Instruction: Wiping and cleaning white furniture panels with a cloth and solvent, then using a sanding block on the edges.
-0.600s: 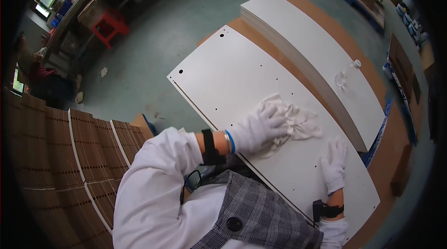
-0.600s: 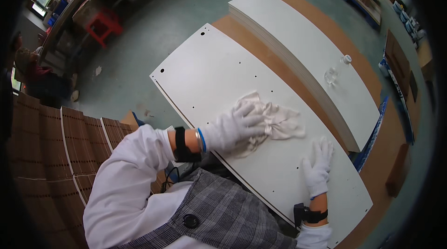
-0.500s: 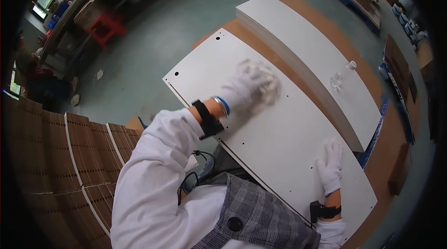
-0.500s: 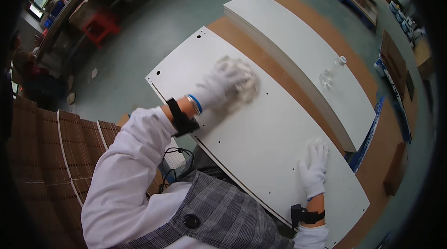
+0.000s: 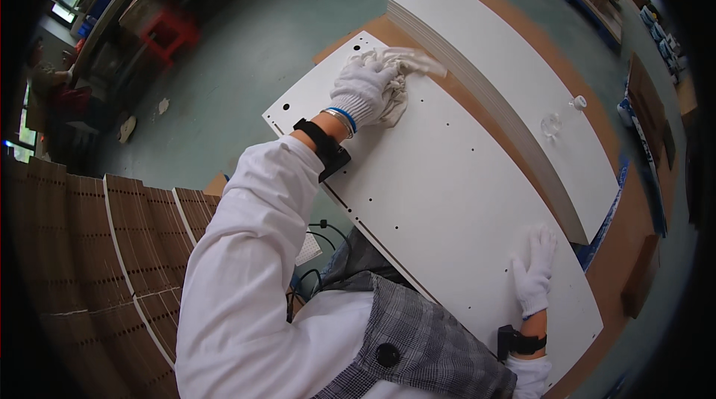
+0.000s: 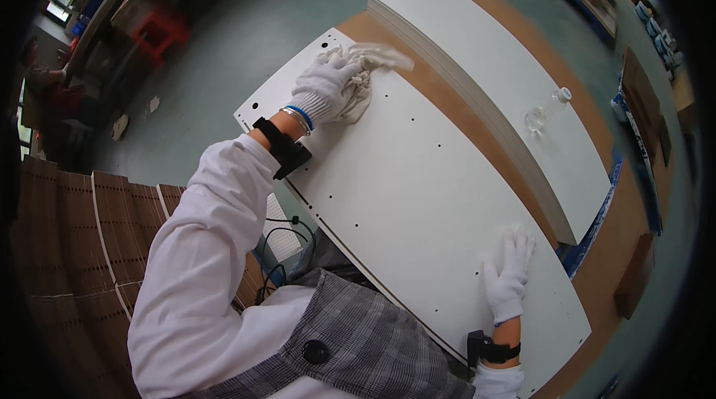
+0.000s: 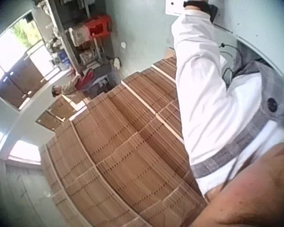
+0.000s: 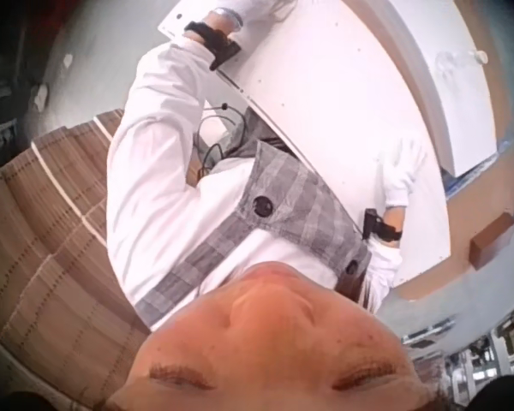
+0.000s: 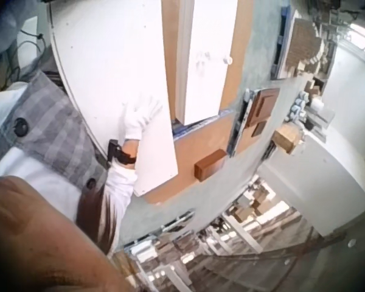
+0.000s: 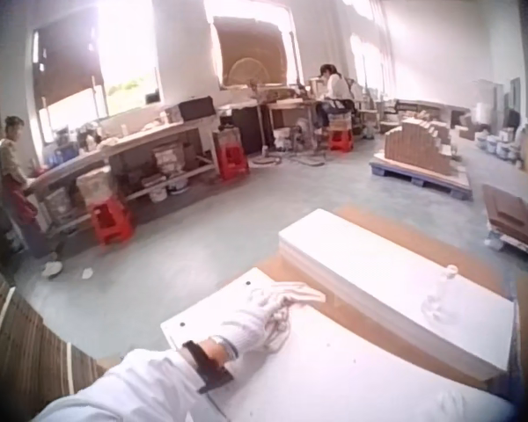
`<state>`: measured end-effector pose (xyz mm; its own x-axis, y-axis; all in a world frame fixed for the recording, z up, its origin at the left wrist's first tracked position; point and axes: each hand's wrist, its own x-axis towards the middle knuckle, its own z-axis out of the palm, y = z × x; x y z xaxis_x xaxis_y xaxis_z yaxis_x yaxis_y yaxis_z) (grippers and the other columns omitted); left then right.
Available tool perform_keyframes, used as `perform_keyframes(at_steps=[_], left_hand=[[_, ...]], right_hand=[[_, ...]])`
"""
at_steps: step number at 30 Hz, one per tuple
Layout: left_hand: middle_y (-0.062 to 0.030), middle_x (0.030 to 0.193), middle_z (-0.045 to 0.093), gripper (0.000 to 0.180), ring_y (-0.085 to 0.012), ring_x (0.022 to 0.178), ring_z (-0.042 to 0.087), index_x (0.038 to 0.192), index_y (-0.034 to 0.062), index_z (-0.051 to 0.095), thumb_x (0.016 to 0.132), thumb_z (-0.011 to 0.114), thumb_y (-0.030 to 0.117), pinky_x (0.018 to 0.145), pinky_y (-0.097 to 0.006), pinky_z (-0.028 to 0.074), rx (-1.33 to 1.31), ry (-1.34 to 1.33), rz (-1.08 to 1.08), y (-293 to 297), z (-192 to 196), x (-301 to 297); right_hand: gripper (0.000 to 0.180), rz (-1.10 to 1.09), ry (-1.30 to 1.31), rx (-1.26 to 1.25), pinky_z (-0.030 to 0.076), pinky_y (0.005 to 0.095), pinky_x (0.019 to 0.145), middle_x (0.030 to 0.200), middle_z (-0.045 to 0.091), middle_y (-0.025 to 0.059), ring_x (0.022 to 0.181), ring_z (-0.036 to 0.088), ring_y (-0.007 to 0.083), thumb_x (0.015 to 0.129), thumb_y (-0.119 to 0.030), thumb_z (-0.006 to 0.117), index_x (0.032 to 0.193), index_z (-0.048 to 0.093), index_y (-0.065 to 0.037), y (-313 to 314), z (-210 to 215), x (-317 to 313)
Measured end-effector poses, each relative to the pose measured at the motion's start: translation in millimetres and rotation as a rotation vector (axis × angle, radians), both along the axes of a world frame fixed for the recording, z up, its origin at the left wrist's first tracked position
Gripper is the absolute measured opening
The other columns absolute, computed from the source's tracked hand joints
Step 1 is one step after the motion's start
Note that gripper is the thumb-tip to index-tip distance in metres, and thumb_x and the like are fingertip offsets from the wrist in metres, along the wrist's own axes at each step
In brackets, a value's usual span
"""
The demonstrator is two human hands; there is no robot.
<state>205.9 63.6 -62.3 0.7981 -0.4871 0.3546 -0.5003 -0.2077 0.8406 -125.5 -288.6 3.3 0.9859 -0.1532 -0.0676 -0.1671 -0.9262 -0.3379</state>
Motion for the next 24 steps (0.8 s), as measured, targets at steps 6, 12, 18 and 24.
perform_keyframes(at_steps=[6, 12, 18, 24], left_hand=[[-0.0113, 0.117, 0.051, 0.042, -0.0332, 0.118, 0.043, 0.115, 0.0160, 0.056, 0.076, 0.062, 0.031, 0.100, -0.051, 0.038, 0.790, -0.508, -0.263, -48, 84, -154], [-0.0144, 0.130, 0.048, 0.047, -0.0328, 0.123, 0.045, 0.123, 0.0106, 0.054, 0.080, 0.065, 0.027, 0.105, -0.045, 0.037, 0.236, -0.023, -0.369, -33, 110, -196], [-0.0100, 0.120, 0.060, 0.032, -0.0153, 0.111, 0.056, 0.125, 0.0008, 0.054, 0.096, 0.052, 0.014, 0.098, -0.030, 0.045, -0.310, 0.277, 0.564, 97, 105, -166], [-0.0025, 0.085, 0.061, 0.021, -0.0116, 0.079, 0.060, 0.103, 0.0050, 0.060, 0.095, 0.052, 0.024, 0.072, -0.026, 0.053, -0.643, 0.347, 1.482, 215, 52, -178]], right_hand=[[0.062, -0.078, 0.156, 0.114, 0.020, 0.0432, 0.115, 0.148, 0.031, 0.0182, 0.141, 0.021, 0.0367, 0.083, -0.012, 0.059, 0.141, 0.039, -0.008, -3, 14, 18], [0.076, 0.405, -0.095, 0.287, 0.020, 0.0535, 0.112, 0.145, 0.031, 0.0246, 0.135, 0.026, 0.0454, 0.077, -0.051, 0.065, 0.138, 0.045, -0.009, 86, 42, 85], [0.072, 0.750, -0.078, 0.031, 0.021, 0.0574, 0.110, 0.140, 0.038, 0.0218, 0.131, 0.030, 0.0475, 0.063, -0.051, 0.075, 0.123, 0.060, -0.014, 146, 39, 92], [0.055, 0.657, -0.040, 0.120, 0.033, 0.0504, 0.106, 0.133, 0.046, 0.0177, 0.125, 0.040, 0.0408, 0.064, -0.032, 0.077, 0.112, 0.062, -0.011, 127, 36, 108]])
